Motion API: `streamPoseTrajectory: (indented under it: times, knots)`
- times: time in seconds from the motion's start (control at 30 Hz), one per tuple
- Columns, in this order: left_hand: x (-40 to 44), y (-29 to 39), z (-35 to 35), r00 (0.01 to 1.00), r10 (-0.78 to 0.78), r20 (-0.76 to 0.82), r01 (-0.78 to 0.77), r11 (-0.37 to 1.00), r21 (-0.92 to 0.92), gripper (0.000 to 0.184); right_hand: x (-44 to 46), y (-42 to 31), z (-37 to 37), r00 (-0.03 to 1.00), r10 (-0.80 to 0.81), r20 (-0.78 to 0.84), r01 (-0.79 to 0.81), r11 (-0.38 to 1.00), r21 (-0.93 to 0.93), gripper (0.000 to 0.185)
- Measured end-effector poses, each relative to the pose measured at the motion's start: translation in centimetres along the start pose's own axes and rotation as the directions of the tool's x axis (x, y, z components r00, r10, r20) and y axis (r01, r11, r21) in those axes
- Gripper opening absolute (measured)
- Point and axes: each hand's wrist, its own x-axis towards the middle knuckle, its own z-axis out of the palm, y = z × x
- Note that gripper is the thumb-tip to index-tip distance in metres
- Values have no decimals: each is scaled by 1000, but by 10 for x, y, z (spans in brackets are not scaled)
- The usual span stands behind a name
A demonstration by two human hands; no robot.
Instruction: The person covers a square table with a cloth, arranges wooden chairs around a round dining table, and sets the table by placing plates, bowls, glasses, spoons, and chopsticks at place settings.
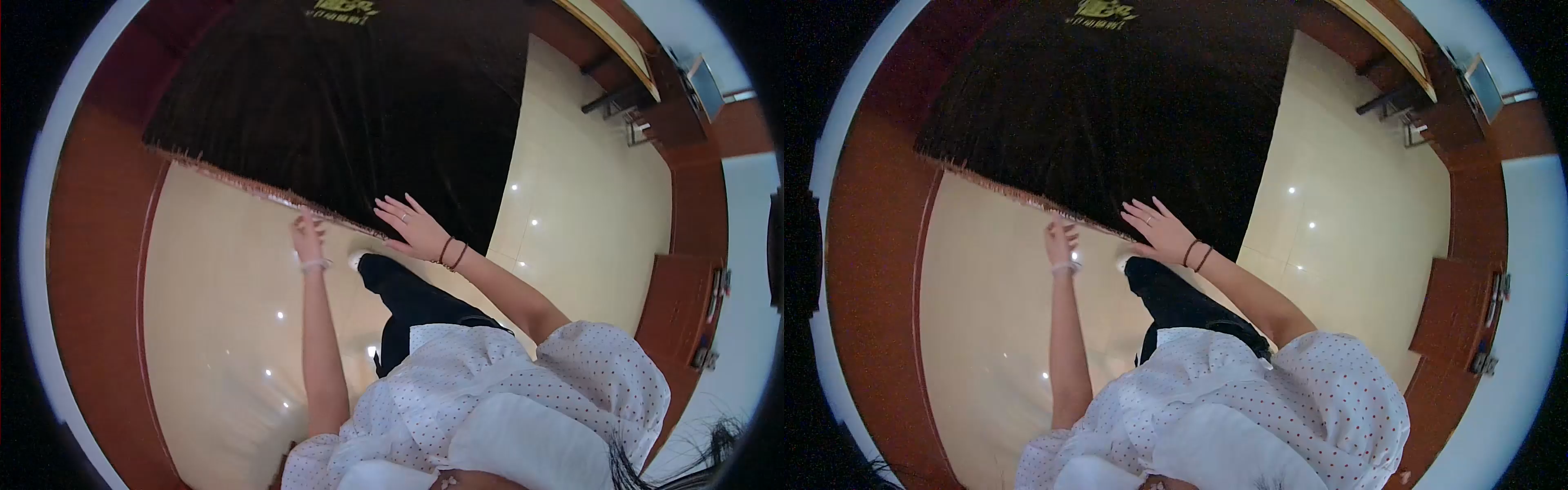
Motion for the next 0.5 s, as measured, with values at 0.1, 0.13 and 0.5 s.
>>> streamPoseTrajectory:
  times: [0.1, 0.13, 0.5]
  knots:
    - [59, 13, -30, 999, 19, -51, -13, 995, 103, 56, 2, -21, 5, 990, 120, -72, -121, 993, -3, 56]
    - [85, -3, -30, 991, 119, -66, -99, 964, 246, 53, -8, -19, 0, 974, 161, -157, -169, 985, -39, 56]
    - [3, 7, -97, 942, 136, 306, -222, 938, 266, 33, -12, -43, -13, 945, 318, -73, -323, 944, -67, 50]
